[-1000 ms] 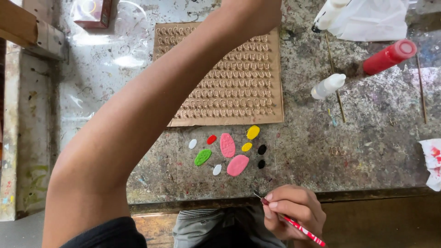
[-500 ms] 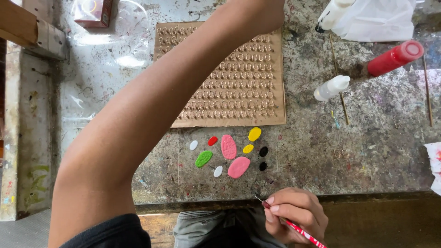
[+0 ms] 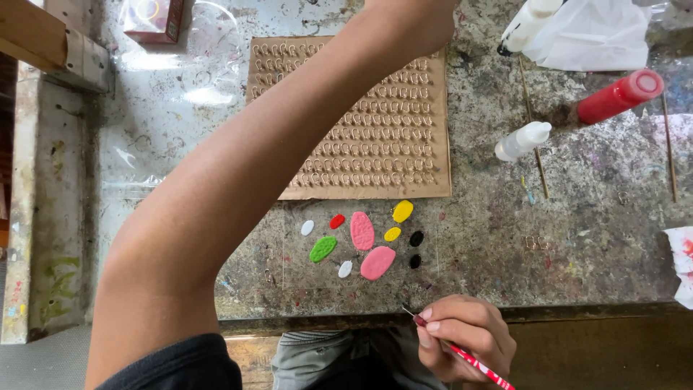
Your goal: The person hand-paints small metal jewelry pieces using a fine brush and multiple paint colors. They repeatedly dip the brush into paint blobs on a palette, apply paint to each piece, and place the finished items onto a cardboard tray.
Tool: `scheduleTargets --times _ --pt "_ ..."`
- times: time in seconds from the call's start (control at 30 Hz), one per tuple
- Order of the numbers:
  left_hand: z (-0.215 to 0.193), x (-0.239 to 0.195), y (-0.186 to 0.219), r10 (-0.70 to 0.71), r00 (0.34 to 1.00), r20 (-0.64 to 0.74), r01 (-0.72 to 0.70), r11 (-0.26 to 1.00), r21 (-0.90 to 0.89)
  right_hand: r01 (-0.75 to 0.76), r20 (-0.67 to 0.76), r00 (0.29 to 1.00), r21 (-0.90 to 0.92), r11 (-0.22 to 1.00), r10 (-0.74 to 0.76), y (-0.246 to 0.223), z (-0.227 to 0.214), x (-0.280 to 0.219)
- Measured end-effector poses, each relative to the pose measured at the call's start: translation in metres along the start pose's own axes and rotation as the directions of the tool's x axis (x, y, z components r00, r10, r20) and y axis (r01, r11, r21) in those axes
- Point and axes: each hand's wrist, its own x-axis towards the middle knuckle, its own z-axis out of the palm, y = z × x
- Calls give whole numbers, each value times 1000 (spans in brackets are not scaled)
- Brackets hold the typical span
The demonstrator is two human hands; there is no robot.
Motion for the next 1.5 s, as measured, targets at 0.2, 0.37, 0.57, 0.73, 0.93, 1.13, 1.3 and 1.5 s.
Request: scheduleTargets --times 0.2,0.37,0.57,0.73,0.93,1.13,1.3,1.5 --pt "-4 -1 3 31 999 -27 -31 1000 3 60 -10 998 -2 998 -60 6 0 -3" --pt "-101 104 134 57 997 -49 -57 998 9 52 6 999 -12 999 -52 6 -1 -4" --pt "-118 116 162 79 995 -69 -78 997 16 67 71 995 -15 998 -66 7 -8 -5" --pt "-136 100 168 61 995 -82 -57 997 51 65 73 995 -46 997 -62 9 -9 -11" --pt "-169 67 175 23 996 -90 -13 993 117 29 76 997 21 999 -30 12 -11 -19" --pt "-189 -44 217 -263 948 178 228 954 195 23 39 999 11 1000 -23 14 -10 -23" --pt "-189 -120 225 -537 755 375 550 831 83 -26 0 1000 84 996 26 12 -6 -25" --pt "-182 -131 222 -546 743 388 601 799 -26 -41 -30 999 83 996 44 12 -5 -25"
